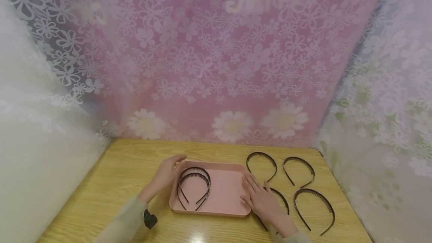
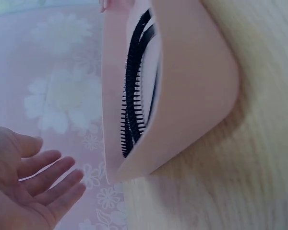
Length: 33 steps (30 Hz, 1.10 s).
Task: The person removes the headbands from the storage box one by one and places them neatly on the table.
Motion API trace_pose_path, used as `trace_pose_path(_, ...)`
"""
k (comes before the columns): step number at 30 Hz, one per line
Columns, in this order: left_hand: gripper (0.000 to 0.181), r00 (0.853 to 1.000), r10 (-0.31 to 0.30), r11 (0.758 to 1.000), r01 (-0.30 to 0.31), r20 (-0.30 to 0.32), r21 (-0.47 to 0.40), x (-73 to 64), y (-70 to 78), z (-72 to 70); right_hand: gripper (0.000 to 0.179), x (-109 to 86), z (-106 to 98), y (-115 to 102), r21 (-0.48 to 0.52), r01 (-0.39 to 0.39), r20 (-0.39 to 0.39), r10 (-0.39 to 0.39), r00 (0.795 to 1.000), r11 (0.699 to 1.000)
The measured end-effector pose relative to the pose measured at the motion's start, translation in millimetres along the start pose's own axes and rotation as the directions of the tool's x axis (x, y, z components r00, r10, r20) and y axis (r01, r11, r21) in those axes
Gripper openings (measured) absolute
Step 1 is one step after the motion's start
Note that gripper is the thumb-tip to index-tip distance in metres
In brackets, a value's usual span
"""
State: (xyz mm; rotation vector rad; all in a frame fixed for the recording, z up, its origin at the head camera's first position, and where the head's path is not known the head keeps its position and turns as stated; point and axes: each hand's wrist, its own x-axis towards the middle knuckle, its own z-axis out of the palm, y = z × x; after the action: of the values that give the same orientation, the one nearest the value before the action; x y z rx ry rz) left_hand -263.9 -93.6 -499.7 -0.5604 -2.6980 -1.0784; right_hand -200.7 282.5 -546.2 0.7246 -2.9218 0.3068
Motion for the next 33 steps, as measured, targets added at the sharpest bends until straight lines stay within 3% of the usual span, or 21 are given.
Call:
trace_pose_path(7, 0.023, 0.994, -0.025, 0.998, 0.018, 0.103, 0.064, 10.2, 5.2, 4.3, 0.067, -1.3, 0, -1, -0.005, 0.036, -0.040, -0.037, 0.999, 0.999)
trace_pose_path(11, 0.018, 0.988, -0.015, 0.992, -0.004, 0.154, 0.126, 12.6, 7.6, 10.3, 0.066, -2.1, -4, -6, -0.005, 0.049, -0.073, -0.049, 0.996, 0.999)
trace_pose_path(17, 0.011, 0.988, -0.005, 0.967, -0.034, 0.152, 0.253, 16.3, 9.3, 19.4, 0.066, -1.7, -9, -10, 0.008, 0.053, -0.091, -0.052, 0.994, 0.999)
trace_pose_path(25, 0.010, 0.978, -0.088, 0.937, 0.017, 0.190, 0.350, 20.9, 14.5, 27.6, 0.068, -3.6, -1, -4, -0.036, 0.065, -0.112, -0.069, 0.991, 0.997)
trace_pose_path(33, 0.013, 0.984, -0.050, 0.917, -0.024, 0.174, 0.398, 20.4, 10.0, 33.6, 0.067, -1.2, 3, 2, -0.052, 0.052, -0.061, -0.055, 0.997, 0.997)
